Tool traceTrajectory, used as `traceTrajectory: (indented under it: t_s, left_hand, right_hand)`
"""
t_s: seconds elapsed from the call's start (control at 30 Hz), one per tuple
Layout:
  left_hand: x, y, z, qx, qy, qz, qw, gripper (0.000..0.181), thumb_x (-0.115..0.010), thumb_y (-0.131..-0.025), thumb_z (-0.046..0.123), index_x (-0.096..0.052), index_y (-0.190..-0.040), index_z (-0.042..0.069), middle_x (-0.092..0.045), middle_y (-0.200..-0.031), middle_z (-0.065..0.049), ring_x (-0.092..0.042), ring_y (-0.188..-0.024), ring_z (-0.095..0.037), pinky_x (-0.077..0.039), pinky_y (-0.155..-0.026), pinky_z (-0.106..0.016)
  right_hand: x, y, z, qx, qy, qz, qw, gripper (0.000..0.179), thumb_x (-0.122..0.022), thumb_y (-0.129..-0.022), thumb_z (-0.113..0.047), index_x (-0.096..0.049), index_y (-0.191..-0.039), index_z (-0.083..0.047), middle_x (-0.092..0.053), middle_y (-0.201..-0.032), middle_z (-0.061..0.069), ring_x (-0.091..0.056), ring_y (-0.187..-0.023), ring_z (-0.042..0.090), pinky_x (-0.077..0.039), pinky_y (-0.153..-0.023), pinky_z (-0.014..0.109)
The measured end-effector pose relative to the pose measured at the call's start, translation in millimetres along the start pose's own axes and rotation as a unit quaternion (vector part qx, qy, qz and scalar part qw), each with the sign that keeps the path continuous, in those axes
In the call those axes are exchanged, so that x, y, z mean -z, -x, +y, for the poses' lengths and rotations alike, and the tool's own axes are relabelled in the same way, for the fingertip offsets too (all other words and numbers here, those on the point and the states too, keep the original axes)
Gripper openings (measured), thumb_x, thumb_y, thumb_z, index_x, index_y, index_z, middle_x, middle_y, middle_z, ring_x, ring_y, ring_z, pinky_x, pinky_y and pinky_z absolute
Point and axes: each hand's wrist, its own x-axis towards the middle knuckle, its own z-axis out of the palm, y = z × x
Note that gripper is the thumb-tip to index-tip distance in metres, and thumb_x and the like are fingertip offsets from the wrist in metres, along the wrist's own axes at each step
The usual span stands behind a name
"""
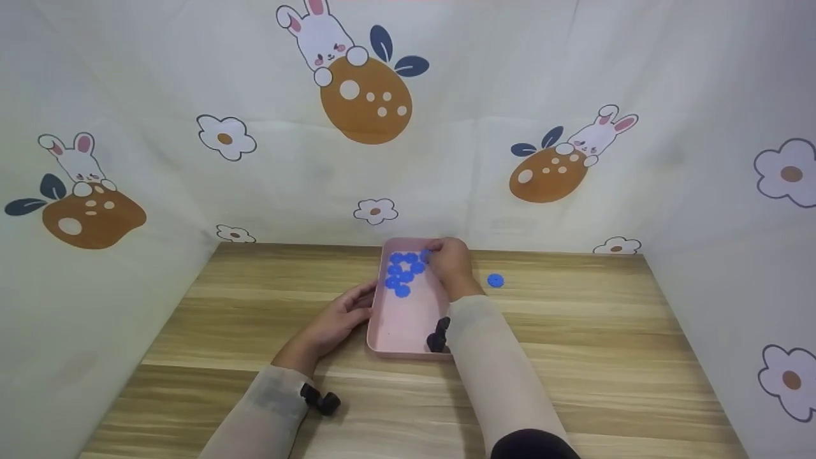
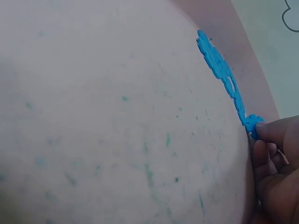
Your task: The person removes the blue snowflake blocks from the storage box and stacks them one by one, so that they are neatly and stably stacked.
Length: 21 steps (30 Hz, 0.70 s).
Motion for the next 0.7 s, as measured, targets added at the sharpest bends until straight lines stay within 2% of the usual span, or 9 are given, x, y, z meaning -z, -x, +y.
traceTrajectory:
  t_s: [0.23,0.4,0.57,0.7]
  left_hand:
    - [0.8,-0.5,-1.8,-0.007,0.006,-0.003,1.0,0.065,-0.059,-0.106,0.005,-0.037,-0.167,0.013,-0.05,-0.165,-0.017,-0.049,-0.154,-0.033,-0.046,-0.126,-0.047]
    - [1.1,-0.3,-2.8,-0.012,0.013,-0.011,0.9998,0.063,-0.057,-0.108,0.005,-0.036,-0.167,0.01,-0.048,-0.166,-0.019,-0.045,-0.157,-0.033,-0.043,-0.128,-0.047]
    - [1.1,-0.6,-2.4,-0.006,0.004,-0.005,1.0,0.063,-0.057,-0.108,0.007,-0.036,-0.167,0.011,-0.049,-0.166,-0.017,-0.045,-0.157,-0.033,-0.042,-0.129,-0.047]
    - [1.1,0.1,-2.0,-0.002,-0.007,0.002,1.0,0.062,-0.058,-0.108,0.009,-0.038,-0.166,0.014,-0.05,-0.166,-0.016,-0.045,-0.157,-0.032,-0.041,-0.129,-0.047]
  right_hand:
    - [1.6,-1.0,1.7,0.017,-0.032,0.009,0.9993,0.024,-0.067,-0.102,-0.017,-0.08,-0.12,-0.008,-0.076,-0.128,0.014,-0.069,-0.123,0.032,-0.059,-0.108,0.048]
    - [3.0,1.1,-0.9,0.01,-0.092,0.01,0.9956,0.024,-0.068,-0.102,-0.017,-0.079,-0.121,-0.008,-0.075,-0.128,0.014,-0.068,-0.122,0.03,-0.06,-0.108,0.045]
    - [4.5,2.4,-2.8,0.012,-0.14,0.009,0.99,0.025,-0.069,-0.103,-0.018,-0.077,-0.125,-0.009,-0.075,-0.125,0.013,-0.07,-0.112,0.027,-0.063,-0.096,0.036]
    - [4.6,2.6,-4.3,0.024,-0.158,0.011,0.9871,0.027,-0.07,-0.103,-0.019,-0.076,-0.127,-0.009,-0.075,-0.123,0.012,-0.071,-0.107,0.025,-0.064,-0.087,0.028]
